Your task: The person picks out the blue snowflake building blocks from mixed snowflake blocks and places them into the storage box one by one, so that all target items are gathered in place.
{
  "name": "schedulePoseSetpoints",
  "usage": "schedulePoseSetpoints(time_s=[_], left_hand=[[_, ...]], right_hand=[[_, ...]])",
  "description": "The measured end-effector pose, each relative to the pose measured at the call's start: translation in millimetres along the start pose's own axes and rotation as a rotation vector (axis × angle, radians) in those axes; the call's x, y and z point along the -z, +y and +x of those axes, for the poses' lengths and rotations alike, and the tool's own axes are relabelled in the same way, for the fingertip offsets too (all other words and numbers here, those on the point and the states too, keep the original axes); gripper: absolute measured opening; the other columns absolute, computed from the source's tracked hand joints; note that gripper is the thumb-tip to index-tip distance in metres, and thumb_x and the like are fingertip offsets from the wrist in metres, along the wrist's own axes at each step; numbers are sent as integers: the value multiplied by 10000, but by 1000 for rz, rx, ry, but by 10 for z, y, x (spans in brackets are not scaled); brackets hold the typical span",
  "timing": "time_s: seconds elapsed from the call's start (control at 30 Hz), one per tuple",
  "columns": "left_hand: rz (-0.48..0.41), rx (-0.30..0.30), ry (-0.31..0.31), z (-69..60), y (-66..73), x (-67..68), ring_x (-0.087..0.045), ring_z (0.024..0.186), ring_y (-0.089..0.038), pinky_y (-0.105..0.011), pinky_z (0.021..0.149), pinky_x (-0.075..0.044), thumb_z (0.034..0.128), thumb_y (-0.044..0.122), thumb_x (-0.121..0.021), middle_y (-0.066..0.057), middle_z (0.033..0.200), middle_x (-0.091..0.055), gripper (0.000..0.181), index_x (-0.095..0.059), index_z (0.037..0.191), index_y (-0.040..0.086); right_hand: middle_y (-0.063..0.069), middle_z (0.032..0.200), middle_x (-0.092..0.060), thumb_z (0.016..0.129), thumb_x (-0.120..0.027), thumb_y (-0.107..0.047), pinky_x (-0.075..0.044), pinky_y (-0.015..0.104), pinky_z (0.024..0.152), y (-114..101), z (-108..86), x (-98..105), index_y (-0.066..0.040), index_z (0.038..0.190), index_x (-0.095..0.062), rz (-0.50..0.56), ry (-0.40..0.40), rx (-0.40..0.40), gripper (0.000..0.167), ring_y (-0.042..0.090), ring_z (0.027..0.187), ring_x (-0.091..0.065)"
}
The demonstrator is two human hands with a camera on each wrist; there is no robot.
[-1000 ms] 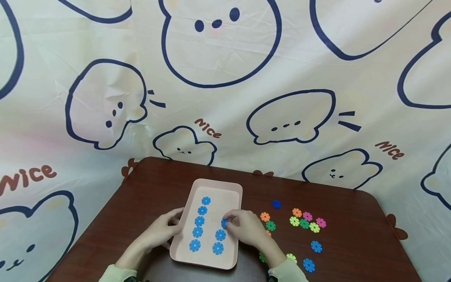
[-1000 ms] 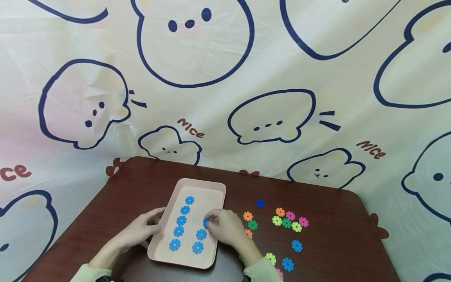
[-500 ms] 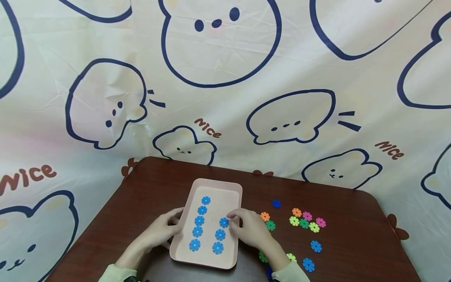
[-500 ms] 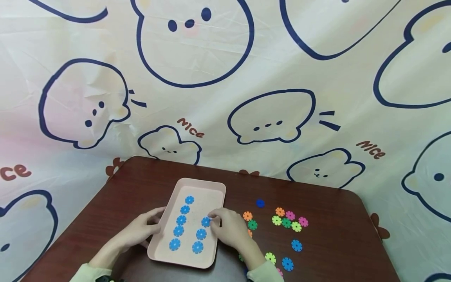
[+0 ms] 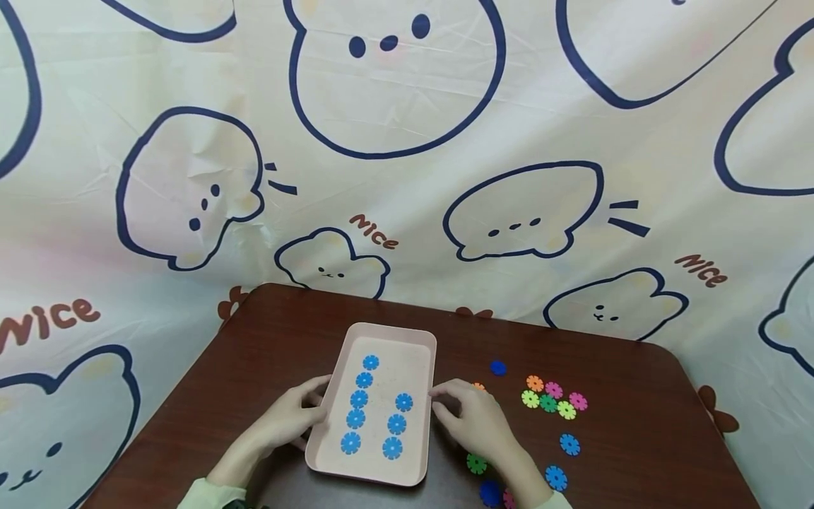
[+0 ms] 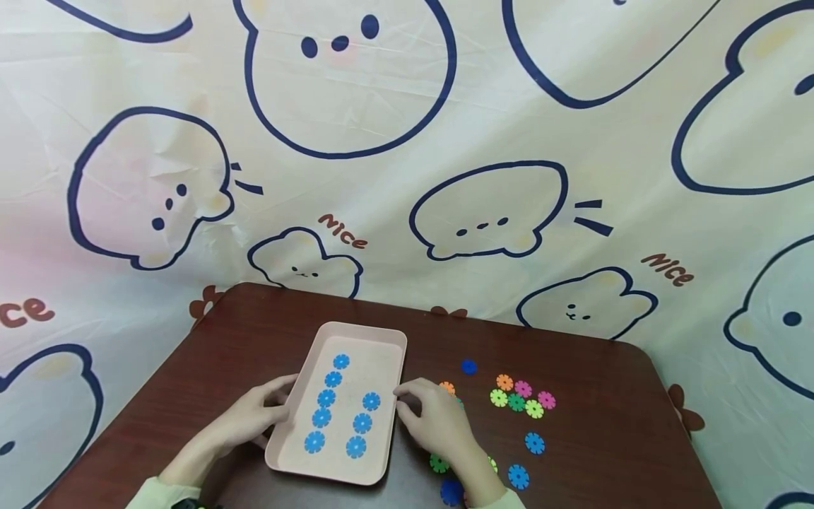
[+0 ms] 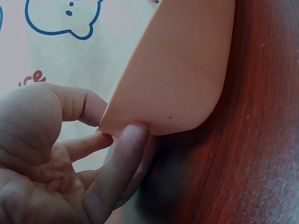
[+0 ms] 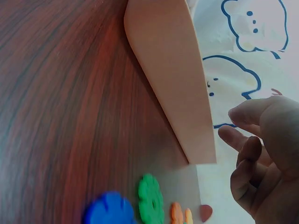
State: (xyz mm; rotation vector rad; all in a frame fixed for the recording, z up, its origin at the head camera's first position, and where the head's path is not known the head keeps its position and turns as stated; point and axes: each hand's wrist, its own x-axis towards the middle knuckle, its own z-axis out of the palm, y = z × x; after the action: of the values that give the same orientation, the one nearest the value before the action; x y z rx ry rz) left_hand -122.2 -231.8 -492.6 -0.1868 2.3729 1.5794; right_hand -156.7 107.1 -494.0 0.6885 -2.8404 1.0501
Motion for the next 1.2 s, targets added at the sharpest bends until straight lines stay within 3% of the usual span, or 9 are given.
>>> schedulePoseSetpoints(time_s=[0.07,0.23,0.3,0.43,0.63,1.0,1.13,1.2], left_hand=[[0,2,3,-1,4,-1,-679,788,-253,-457,494,-587,922,66,-663,-145,1055,-601,644,-467,1536,61],[3,4,3,-4,2,-2,-681,781,-253,-456,486,-582,926,72,-666,-144,1055,-605,643,-466,1536,56],[5,5,5,-3,-3,-2,-680,781,-253,-455,485,-582,928,74,-668,-143,1056,-603,639,-468,1534,57],[6,2,4,-3,-3,1,-682,784,-257,-456,486,-583,926,71,-668,-146,1060,-601,641,-467,1535,58],[-8,0,-3,-8,9,8,-681,791,-259,-464,495,-587,926,62,-663,-155,1061,-597,642,-465,1537,58],[-6,4,0,-9,15,-4,-681,803,-256,-459,494,-585,928,65,-662,-154,1063,-596,640,-463,1536,52],[-1,5,7,-7,10,-11,-679,809,-256,-461,492,-583,929,61,-666,-150,1067,-596,635,-470,1533,57],[1,7,12,-7,11,-12,-678,806,-255,-462,489,-581,928,58,-666,-149,1065,-596,633,-475,1531,59]], right_hand=[[-133,1130,-710,969,-735,-235,-588,426,880,28,-42,53,-239,1118,-781,-6,10,-13,155,101,1045,-673],[-132,1111,-708,954,-762,-229,-553,274,655,136,-147,183,-246,1110,-781,-26,39,-75,159,32,714,-600],[-123,1097,-707,949,-770,-224,-504,258,559,193,-195,239,-243,1107,-781,-22,45,-118,160,45,585,-533],[-114,1034,-698,942,-780,-212,-436,271,476,322,-303,358,-244,1101,-780,3,62,-198,162,93,504,-469],[-101,1042,-706,939,-783,-209,-438,284,483,521,-469,524,-266,1105,-772,22,75,-306,176,138,498,-469],[27,1211,-703,941,-771,-242,-434,297,537,871,-709,755,-195,1196,-751,-16,49,-470,259,189,573,-491],[57,1242,-697,944,-767,-336,-550,399,737,998,-792,844,-180,1226,-743,-57,13,-499,323,204,817,-612],[79,1256,-691,936,-771,-383,-550,440,788,1060,-830,876,-164,1232,-740,-71,1,-510,370,208,901,-604]])
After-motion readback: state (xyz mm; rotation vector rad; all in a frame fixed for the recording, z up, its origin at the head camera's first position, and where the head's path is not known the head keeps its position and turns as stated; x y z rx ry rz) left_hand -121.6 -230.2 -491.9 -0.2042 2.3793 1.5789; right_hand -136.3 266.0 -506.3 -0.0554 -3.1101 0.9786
